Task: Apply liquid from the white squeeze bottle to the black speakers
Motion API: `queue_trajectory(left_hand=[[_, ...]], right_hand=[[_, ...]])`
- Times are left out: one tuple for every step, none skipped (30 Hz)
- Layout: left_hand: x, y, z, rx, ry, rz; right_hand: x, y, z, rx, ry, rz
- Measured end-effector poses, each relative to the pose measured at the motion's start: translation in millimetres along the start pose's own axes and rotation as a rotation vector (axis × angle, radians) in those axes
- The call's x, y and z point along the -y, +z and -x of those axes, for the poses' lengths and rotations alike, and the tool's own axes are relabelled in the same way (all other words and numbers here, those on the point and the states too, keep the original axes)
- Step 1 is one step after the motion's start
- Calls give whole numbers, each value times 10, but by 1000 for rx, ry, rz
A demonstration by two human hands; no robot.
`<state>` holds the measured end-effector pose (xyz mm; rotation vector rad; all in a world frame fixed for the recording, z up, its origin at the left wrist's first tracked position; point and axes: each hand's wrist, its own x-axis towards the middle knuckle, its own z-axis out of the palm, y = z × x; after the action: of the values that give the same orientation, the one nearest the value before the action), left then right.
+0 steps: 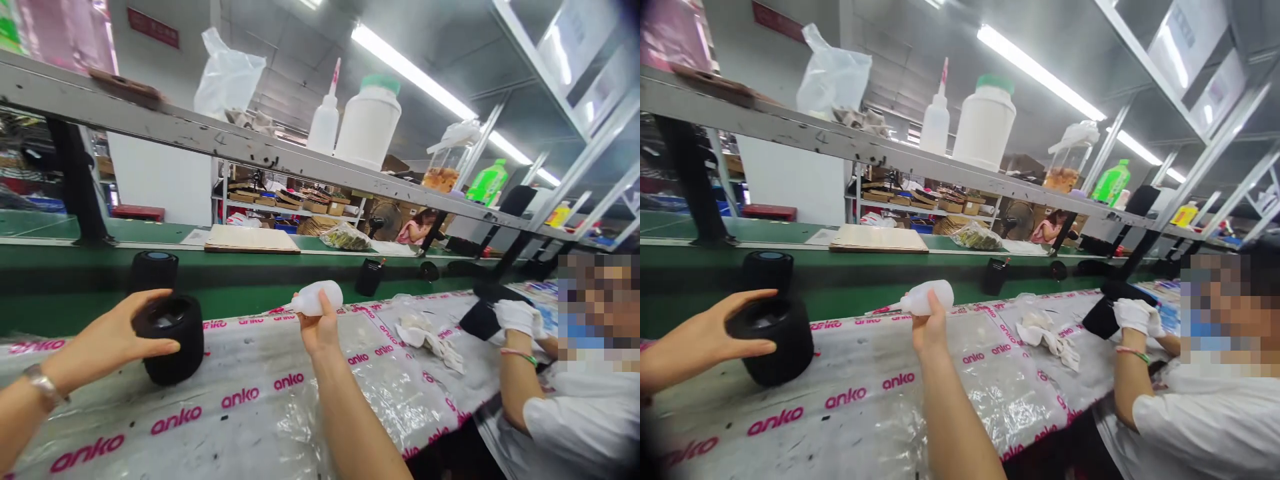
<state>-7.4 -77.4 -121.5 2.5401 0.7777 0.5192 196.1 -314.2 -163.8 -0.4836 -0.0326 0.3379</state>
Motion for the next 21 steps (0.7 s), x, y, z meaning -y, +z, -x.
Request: queue_trajectory(left_hand=[[-1, -1, 0, 51, 5, 85], [2, -1, 1, 103, 12, 174], [7, 1, 4, 139, 18, 254], [11, 5, 10, 151, 19, 312], [14, 10, 18, 166, 22, 360], [16, 18, 28, 177, 21, 399], [19, 28, 38, 185, 16, 426], [23, 39, 47, 190, 11, 439], [31, 52, 54, 196, 12, 444], [42, 65, 57, 204, 21, 448], [57, 78, 55, 211, 34, 453], [74, 89, 49, 215, 52, 456], [93, 99, 36, 220, 69, 459], [111, 107, 18, 229, 80, 465], [126, 112, -4, 244, 83, 470], [138, 116, -28, 266, 85, 471], [146, 119, -51, 288, 91, 469], [148, 122, -68, 304, 100, 467], [145, 128, -76, 314, 114, 464], [138, 138, -74, 310, 134, 460], [131, 152, -65, 294, 147, 470]], right_hand=[[-30, 105, 47, 34, -7, 24], [-61, 223, 93, 70, -15, 48], [-93, 351, 138, 109, -23, 70], [-123, 486, 179, 151, -34, 90], [-150, 621, 219, 194, -50, 107], [-171, 751, 255, 239, -70, 120], [-187, 870, 289, 282, -96, 129], [-196, 972, 319, 323, -124, 135], [-200, 1054, 345, 361, -155, 141], [-198, 1111, 366, 396, -187, 147], [-194, 1143, 378, 426, -220, 156], [-188, 1150, 380, 450, -252, 168], [-183, 1135, 368, 469, -282, 185], [-178, 1104, 342, 480, -311, 205], [-175, 1063, 303, 484, -336, 230], [-175, 1017, 255, 481, -354, 257], [-177, 973, 202, 470, -367, 284], [-183, 935, 151, 453, -376, 308], [-193, 906, 109, 431, -383, 327], [-205, 888, 81, 405, -389, 341], [-219, 877, 65, 381, -398, 348]])
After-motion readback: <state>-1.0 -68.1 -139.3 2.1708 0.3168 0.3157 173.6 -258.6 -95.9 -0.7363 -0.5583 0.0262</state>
